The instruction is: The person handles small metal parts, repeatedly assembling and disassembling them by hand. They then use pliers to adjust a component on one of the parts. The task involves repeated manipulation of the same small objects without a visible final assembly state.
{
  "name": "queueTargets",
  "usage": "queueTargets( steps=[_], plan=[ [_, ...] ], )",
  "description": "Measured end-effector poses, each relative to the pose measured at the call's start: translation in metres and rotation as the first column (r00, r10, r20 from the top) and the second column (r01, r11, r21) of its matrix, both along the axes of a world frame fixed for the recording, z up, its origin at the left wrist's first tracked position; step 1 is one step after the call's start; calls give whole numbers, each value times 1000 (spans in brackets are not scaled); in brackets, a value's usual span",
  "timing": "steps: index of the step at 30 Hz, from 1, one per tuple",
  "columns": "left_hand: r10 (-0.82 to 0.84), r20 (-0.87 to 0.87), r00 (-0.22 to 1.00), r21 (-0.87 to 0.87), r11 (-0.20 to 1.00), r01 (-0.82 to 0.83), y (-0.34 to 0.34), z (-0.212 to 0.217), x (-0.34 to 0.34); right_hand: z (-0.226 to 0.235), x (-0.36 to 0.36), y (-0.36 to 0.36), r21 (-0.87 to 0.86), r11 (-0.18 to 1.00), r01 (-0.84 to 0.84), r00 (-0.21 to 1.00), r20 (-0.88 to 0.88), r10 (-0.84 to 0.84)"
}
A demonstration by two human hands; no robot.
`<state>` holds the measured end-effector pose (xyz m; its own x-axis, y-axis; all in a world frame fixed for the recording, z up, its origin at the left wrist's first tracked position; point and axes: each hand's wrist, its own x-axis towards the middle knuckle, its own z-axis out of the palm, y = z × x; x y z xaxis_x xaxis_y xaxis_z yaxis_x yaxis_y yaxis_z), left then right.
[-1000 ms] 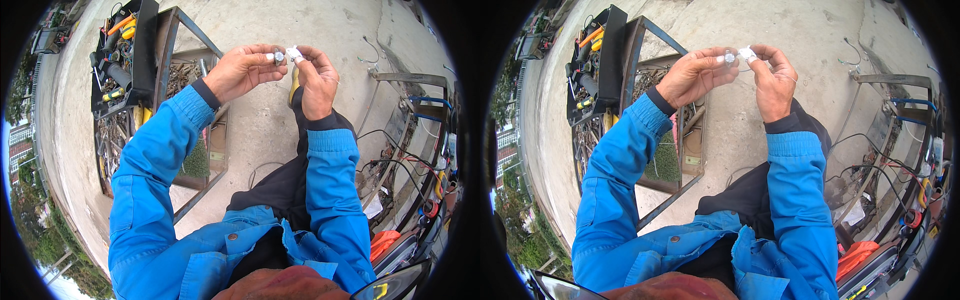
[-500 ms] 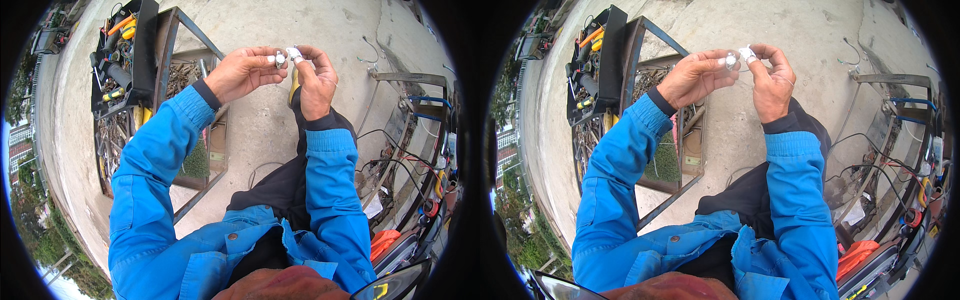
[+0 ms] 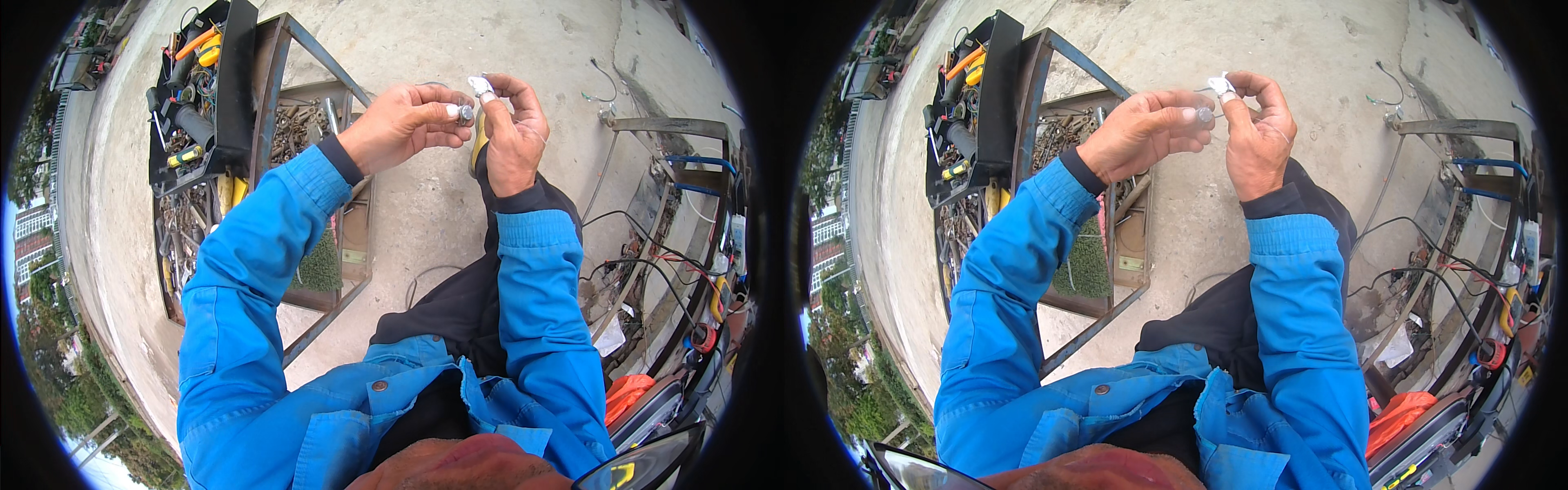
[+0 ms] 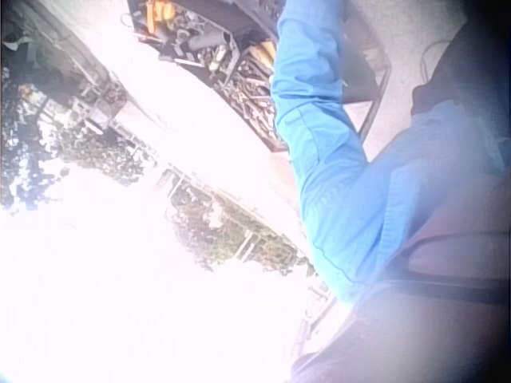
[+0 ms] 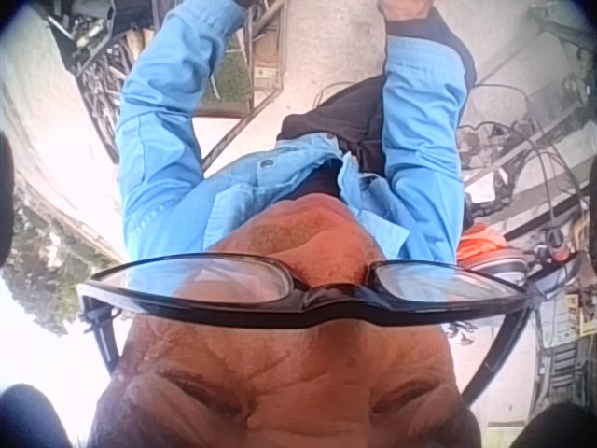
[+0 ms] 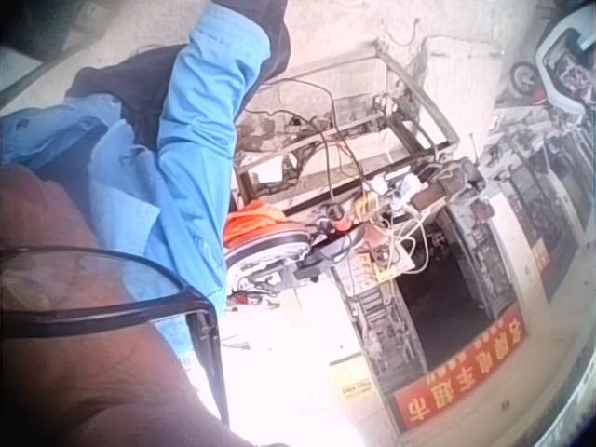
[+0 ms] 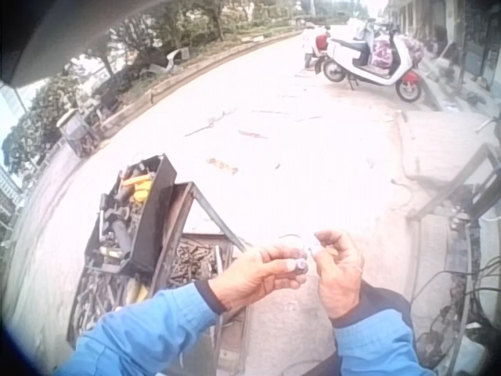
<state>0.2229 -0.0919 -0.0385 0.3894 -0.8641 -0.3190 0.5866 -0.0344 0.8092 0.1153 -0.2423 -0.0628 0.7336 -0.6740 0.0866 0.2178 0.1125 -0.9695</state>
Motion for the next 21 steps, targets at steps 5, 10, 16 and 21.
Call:
queueTargets(
  steps=[5,10,16,21],
  plan=[
    [-50,58,997,38,998,48,-3,3,-18,5,-1,7,98,995,8,1000,6,-9],
    [-111,244,963,84,992,93,-3,9,-32,1,0,10,94,995,36,999,0,-36],
    [-114,481,869,107,992,71,-3,10,-41,-4,1,7,164,986,25,999,37,-32],
    [-163,589,791,84,986,141,6,22,-43,5,1,-5,471,878,-82,997,35,75]
  ],
)
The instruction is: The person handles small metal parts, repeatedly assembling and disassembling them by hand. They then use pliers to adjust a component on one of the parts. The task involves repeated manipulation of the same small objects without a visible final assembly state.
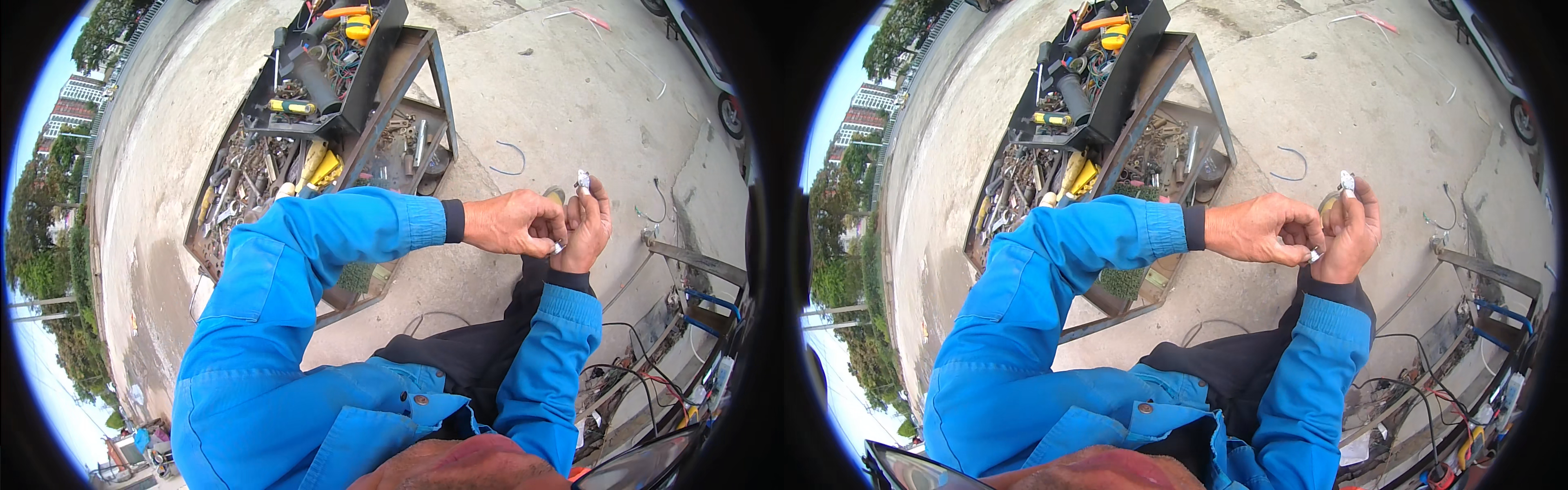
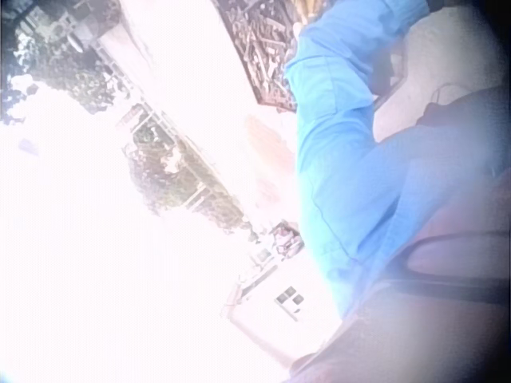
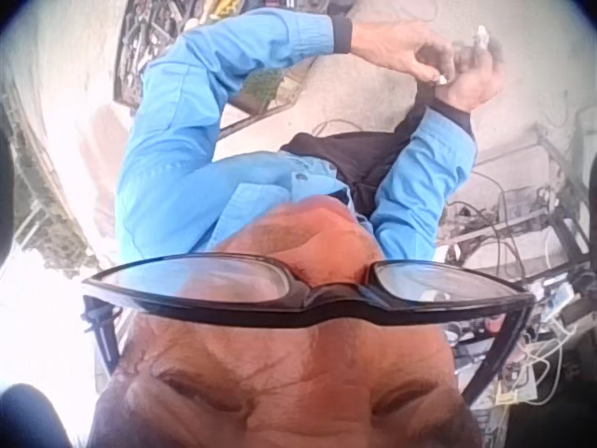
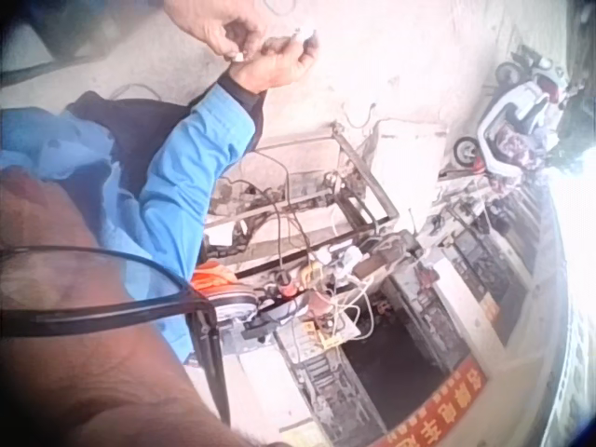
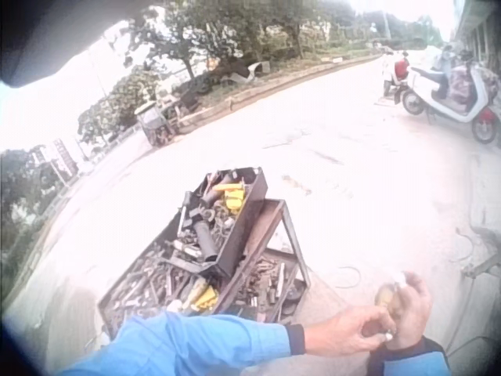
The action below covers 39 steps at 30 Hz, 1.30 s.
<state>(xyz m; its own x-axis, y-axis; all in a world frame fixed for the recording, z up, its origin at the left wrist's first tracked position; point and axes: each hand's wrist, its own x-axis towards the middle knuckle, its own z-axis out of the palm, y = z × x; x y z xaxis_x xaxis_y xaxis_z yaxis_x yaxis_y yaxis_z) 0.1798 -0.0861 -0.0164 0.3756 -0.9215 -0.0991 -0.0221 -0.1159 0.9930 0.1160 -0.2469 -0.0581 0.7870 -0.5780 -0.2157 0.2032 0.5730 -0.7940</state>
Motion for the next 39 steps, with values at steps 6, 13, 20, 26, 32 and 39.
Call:
queueTargets(
  steps=[6,13,20,26,32,39],
  plan=[
    [27,-302,953,-14,999,-32,-9,-9,8,-12,-17,-26,328,915,-235,964,196,178],
    [82,-212,974,57,996,-71,-10,-6,17,-8,-33,-30,230,955,-185,979,125,159],
    [126,-377,918,33,992,-123,-8,-19,18,-9,-46,-37,135,979,-150,987,70,142],
    [140,-482,865,19,989,-150,-9,-20,15,-11,-61,-44,-73,989,-130,989,-74,125],
    [71,-561,825,-15,995,-96,-9,-19,2,-5,-99,-45,-18,988,-152,986,-73,151],
    [-16,-591,806,29,999,41,-2,-12,-49,0,-176,-19,335,919,-206,978,76,192]
  ],
)
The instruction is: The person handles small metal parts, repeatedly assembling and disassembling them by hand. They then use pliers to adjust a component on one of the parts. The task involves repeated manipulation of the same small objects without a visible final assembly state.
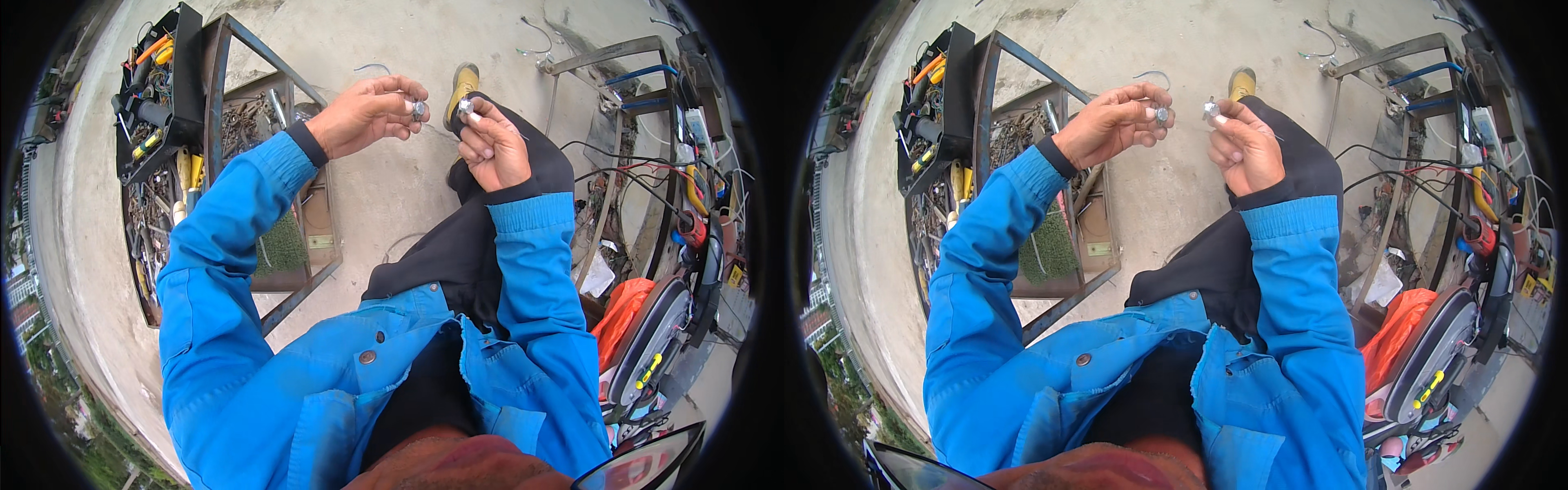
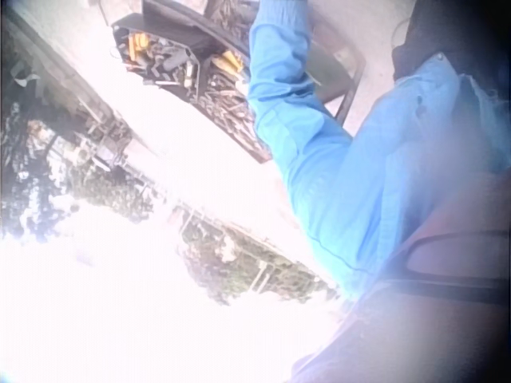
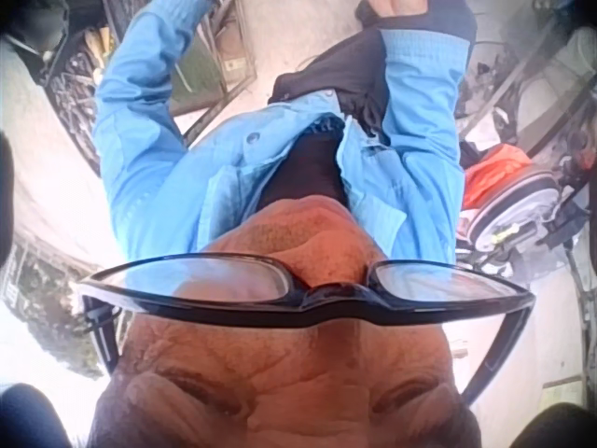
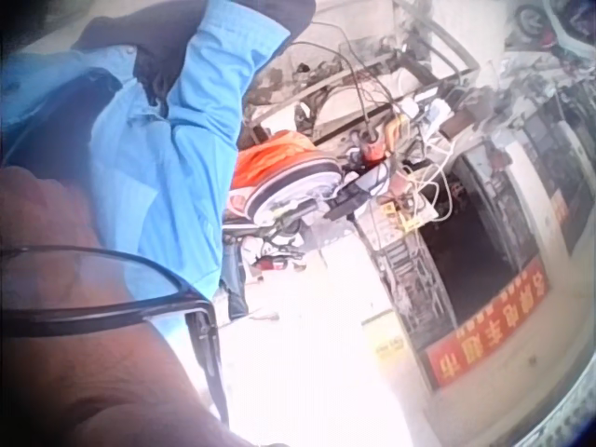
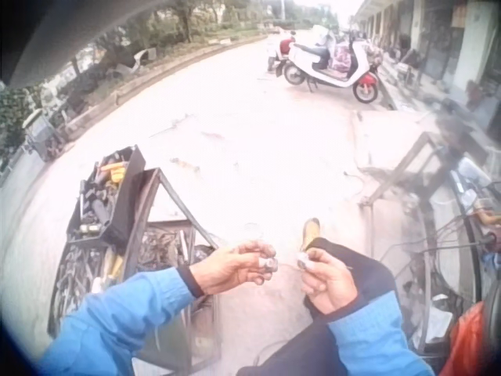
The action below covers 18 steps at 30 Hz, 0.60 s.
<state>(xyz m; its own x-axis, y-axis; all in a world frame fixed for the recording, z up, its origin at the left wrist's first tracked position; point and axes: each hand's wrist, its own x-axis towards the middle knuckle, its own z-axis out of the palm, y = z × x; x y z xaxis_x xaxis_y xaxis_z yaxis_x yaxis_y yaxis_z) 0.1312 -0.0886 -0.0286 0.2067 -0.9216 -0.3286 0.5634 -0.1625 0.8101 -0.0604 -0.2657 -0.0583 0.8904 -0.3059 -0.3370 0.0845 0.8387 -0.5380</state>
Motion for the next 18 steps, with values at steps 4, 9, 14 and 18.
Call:
queueTargets(
  steps=[4,9,14,18],
  plan=[
    [-152,-39,988,9,988,152,4,8,-29,-8,-53,27,146,989,1,999,41,-7],
    [-306,79,949,61,951,302,10,6,-62,-20,-106,66,282,958,45,998,37,-58],
    [-402,457,793,72,906,418,17,2,-87,-29,-121,94,394,919,30,992,101,-76],
    [-310,655,689,-43,895,444,20,0,-101,-29,-125,101,396,918,22,994,86,-62]
  ],
)
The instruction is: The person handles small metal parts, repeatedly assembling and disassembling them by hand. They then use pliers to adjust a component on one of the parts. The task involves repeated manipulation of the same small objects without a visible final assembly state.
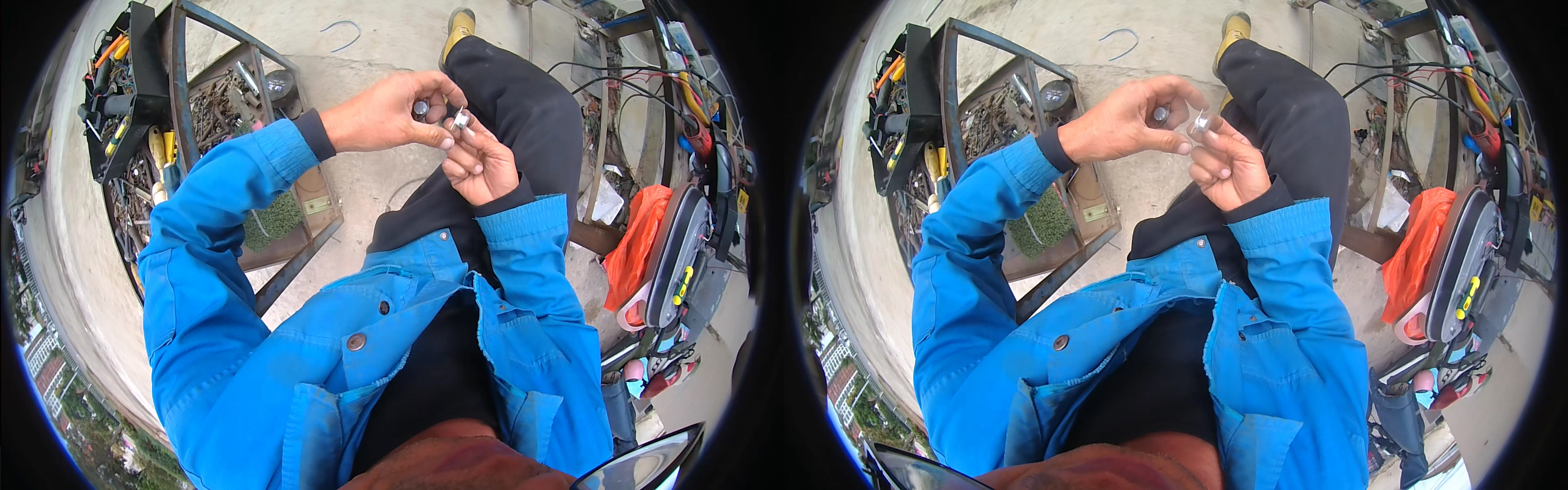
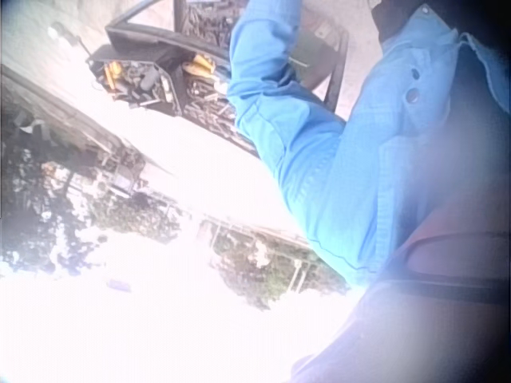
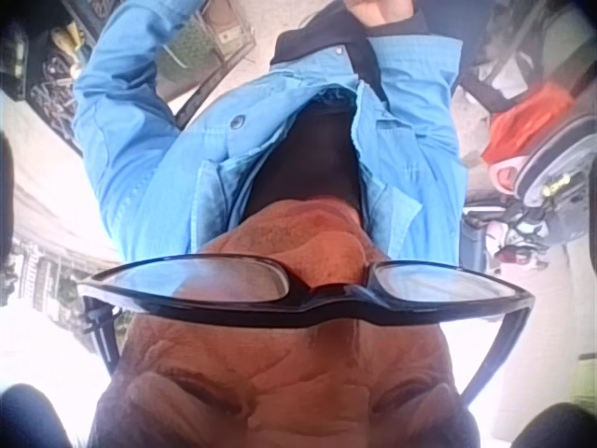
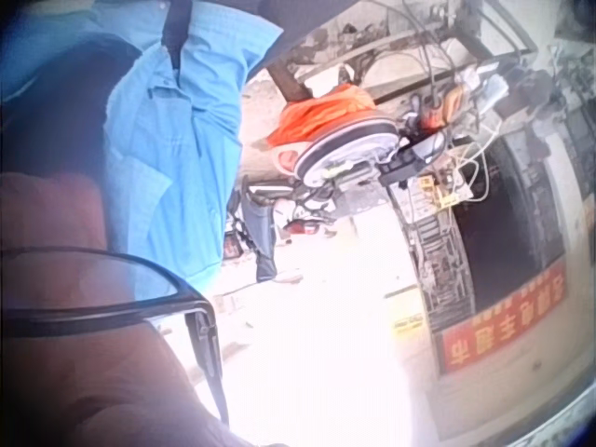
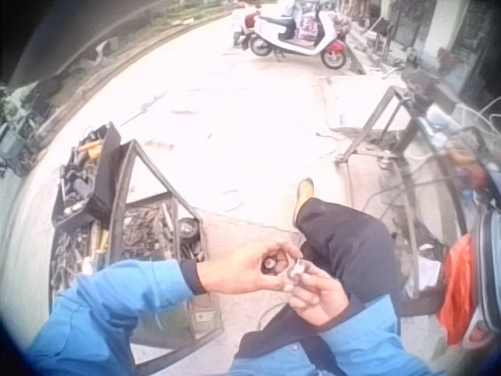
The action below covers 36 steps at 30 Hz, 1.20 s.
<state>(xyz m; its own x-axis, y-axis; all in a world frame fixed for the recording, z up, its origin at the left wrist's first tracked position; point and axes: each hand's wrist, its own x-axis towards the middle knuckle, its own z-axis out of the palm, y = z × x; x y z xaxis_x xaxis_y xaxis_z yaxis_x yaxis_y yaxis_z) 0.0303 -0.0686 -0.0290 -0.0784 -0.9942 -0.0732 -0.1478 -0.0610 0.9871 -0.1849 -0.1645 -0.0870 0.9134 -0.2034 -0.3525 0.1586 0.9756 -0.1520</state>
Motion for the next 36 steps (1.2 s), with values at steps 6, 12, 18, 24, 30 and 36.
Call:
queueTargets(
  steps=[6,12,18,24,30,36],
  plan=[
    [25,229,973,-121,993,3,5,3,-4,4,-2,9,-13,1000,-5,999,45,5],
    [45,347,937,-184,983,21,8,11,-2,15,1,17,-480,875,67,979,-139,-151],
    [123,492,862,-317,947,46,7,12,5,20,8,18,-778,628,5,945,-202,-258],
    [139,568,811,-330,941,70,8,6,9,16,15,17,-824,565,-50,926,-251,-284],
    [232,619,750,-447,890,93,6,2,14,7,25,14,-756,655,15,941,-210,-264],
    [296,715,634,-526,825,208,5,-3,21,1,30,16,-704,707,62,955,-165,-248]
  ],
)
